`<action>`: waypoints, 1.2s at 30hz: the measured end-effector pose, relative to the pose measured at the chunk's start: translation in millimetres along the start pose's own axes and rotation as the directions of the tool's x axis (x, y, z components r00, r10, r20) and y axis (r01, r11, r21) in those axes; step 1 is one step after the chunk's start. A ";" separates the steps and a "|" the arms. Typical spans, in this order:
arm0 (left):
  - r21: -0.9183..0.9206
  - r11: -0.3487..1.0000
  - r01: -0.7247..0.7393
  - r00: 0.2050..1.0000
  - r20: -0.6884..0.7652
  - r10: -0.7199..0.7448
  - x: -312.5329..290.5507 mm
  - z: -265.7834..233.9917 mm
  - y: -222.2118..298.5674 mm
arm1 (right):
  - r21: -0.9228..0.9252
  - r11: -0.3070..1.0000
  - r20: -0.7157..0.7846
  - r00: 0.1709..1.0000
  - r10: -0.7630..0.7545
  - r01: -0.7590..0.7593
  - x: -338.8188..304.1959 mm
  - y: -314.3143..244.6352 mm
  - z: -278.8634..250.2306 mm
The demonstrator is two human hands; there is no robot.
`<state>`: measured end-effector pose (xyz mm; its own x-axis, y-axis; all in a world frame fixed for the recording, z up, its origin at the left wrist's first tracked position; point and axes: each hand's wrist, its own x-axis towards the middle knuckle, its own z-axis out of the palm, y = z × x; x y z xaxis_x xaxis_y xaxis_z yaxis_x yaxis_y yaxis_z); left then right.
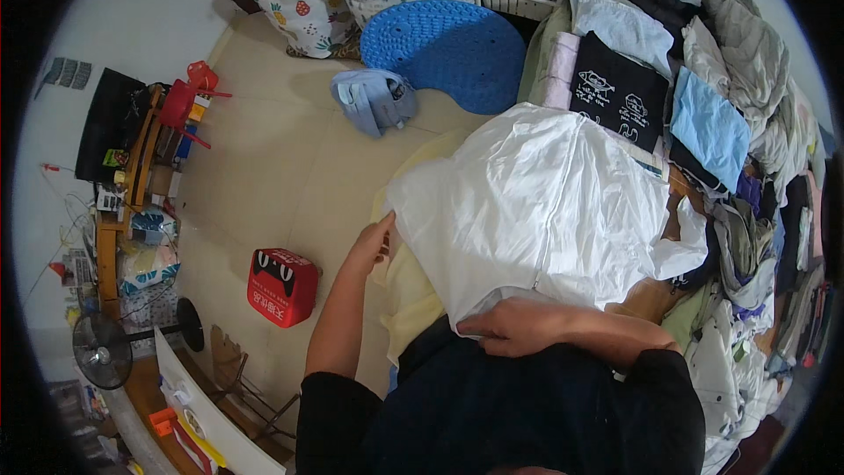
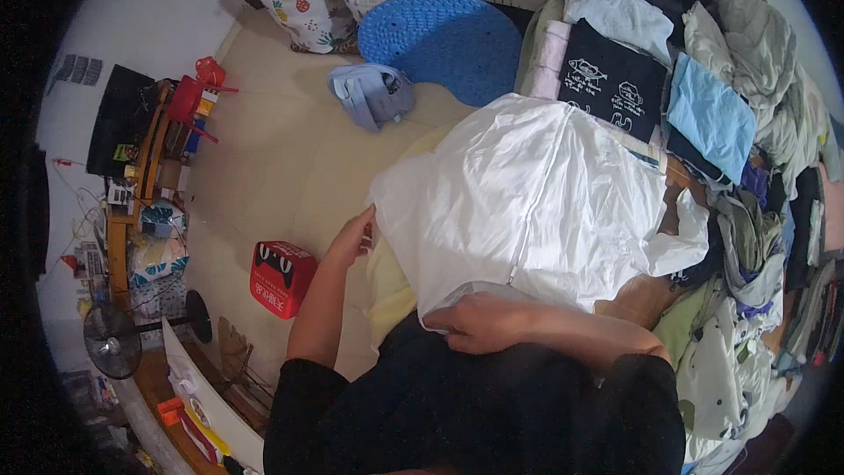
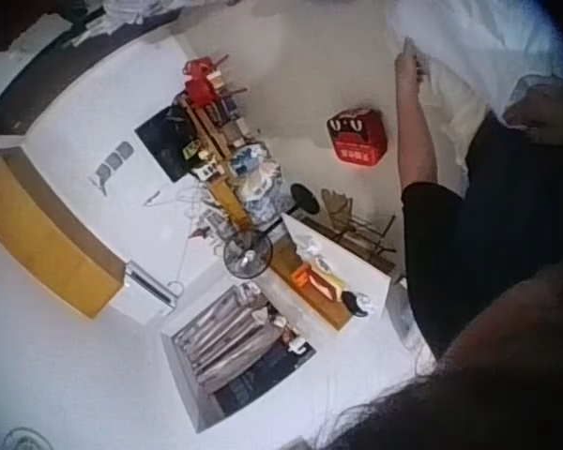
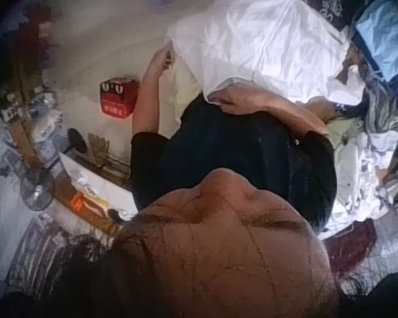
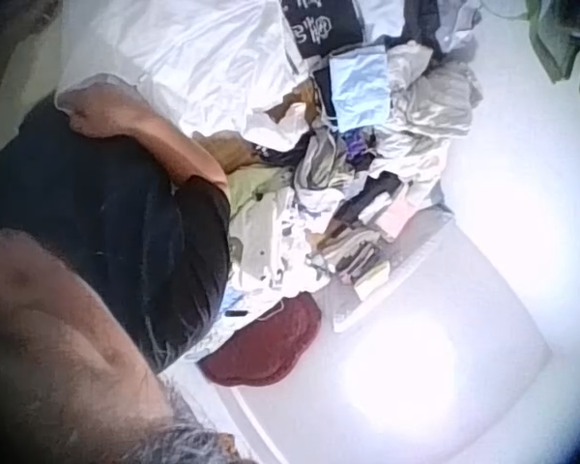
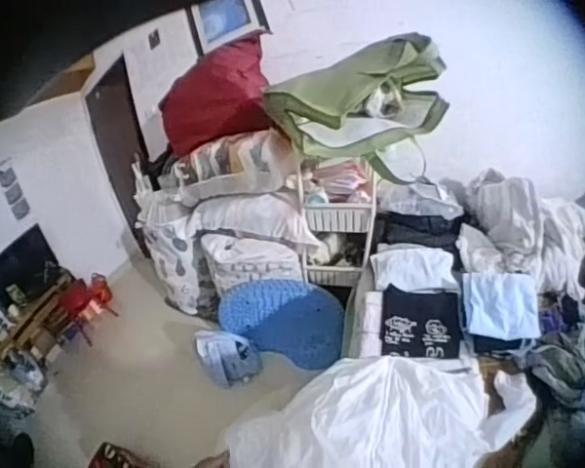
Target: Folding a blue shirt and white pants on a bed.
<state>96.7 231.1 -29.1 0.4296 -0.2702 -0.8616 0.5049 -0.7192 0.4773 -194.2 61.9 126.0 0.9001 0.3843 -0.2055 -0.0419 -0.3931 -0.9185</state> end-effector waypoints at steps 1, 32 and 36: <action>0.010 0.996 -0.089 0.995 -0.041 0.089 -3.4 4.1 9.3 | 0.003 1.000 0.003 1.000 0.004 -0.004 1.5 -3.1 2.5; 0.517 -0.229 -0.825 0.220 0.667 0.712 -140.2 83.9 -34.1 | 0.332 0.920 -0.619 0.784 0.046 0.208 -117.7 -11.2 48.0; 0.480 -0.076 -0.874 0.380 0.773 0.509 -165.5 73.4 -40.7 | 0.216 0.903 -0.751 0.528 0.396 -0.370 -186.6 13.3 64.5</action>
<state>-49.9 258.0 81.4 -0.1584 -0.9630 -0.2180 -0.7734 -0.0162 0.6337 -390.8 38.8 130.4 0.7844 -0.5804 -0.2186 -0.4647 -0.3167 -0.8269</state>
